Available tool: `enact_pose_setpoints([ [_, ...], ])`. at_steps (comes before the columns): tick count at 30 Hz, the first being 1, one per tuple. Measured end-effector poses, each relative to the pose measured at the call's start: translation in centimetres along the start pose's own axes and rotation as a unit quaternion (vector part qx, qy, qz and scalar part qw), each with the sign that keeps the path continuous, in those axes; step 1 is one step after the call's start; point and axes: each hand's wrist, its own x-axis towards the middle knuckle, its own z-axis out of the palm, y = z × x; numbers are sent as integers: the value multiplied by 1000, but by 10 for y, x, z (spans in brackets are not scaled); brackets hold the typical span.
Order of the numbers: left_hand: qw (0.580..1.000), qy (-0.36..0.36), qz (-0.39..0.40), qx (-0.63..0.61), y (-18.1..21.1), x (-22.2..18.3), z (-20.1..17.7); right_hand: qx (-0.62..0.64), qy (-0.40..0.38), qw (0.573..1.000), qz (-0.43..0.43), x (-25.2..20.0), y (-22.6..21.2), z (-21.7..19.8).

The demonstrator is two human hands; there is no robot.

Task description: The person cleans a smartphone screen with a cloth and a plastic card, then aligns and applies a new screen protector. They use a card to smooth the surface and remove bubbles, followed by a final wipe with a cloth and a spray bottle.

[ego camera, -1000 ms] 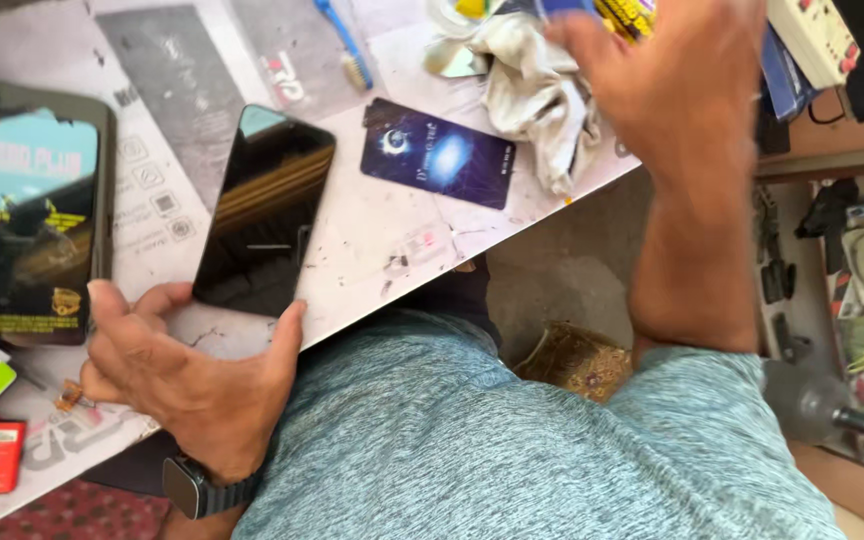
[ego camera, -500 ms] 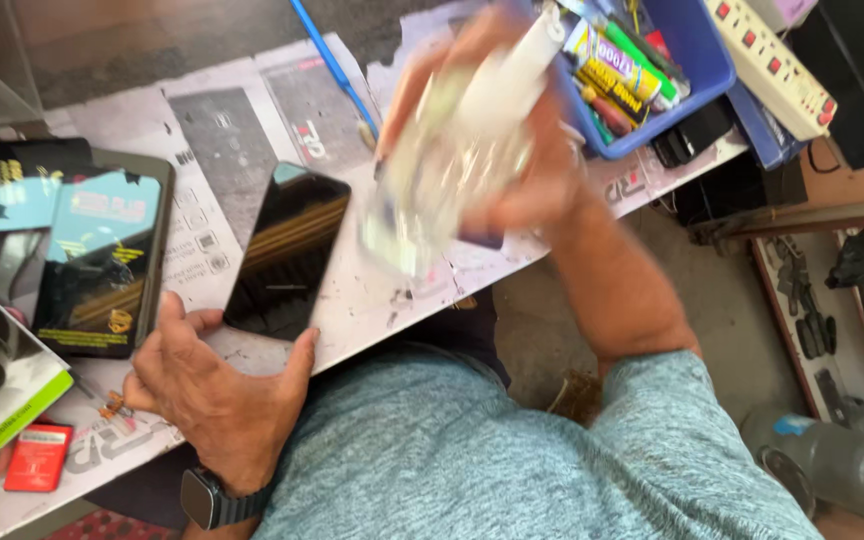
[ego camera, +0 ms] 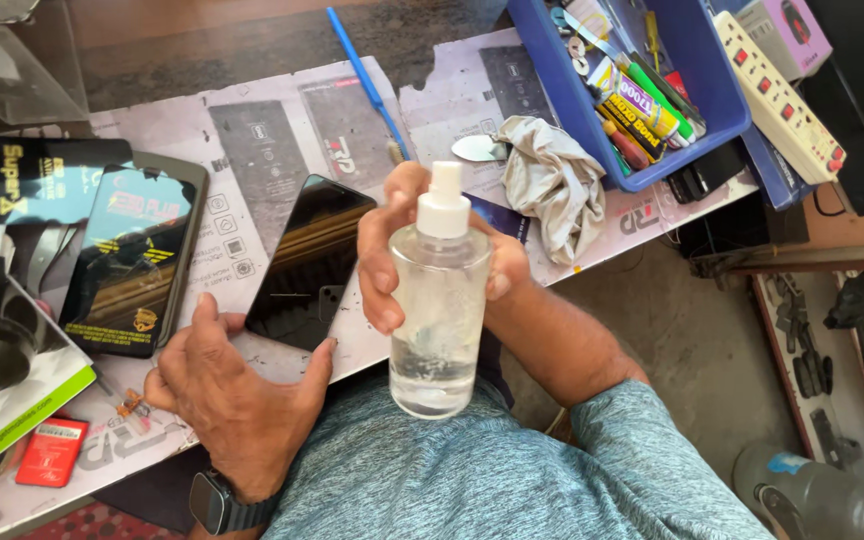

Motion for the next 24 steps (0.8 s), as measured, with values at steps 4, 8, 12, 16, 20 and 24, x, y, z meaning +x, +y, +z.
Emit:
enact_pose_setpoints([
  [4, 1000, -1, -9, -9, 1, 1, 1, -396, 2, 917, -45, 2, -28, 15],
  [8, 999, 25, 18, -36, -9, -7, 5, -752, -36, 658, 3, -2, -47, 50],
  [12, 999, 11, 23, -30, -15, -12, 7, -866, -87, 470, 146, 6, -37, 69],
  [16, 999, 17, 30, -37, -17, -14, 9, -868, -124, 434, 205, 13, -21, 69],
  [20, 999, 15, 33, -39, -20, -17, 9, -862, -145, 437, 213, 20, -11, 65],
  [24, 998, 21, 36, -41, -20, -15, 9, -872, -129, 423, 208, 23, -5, 61],
])
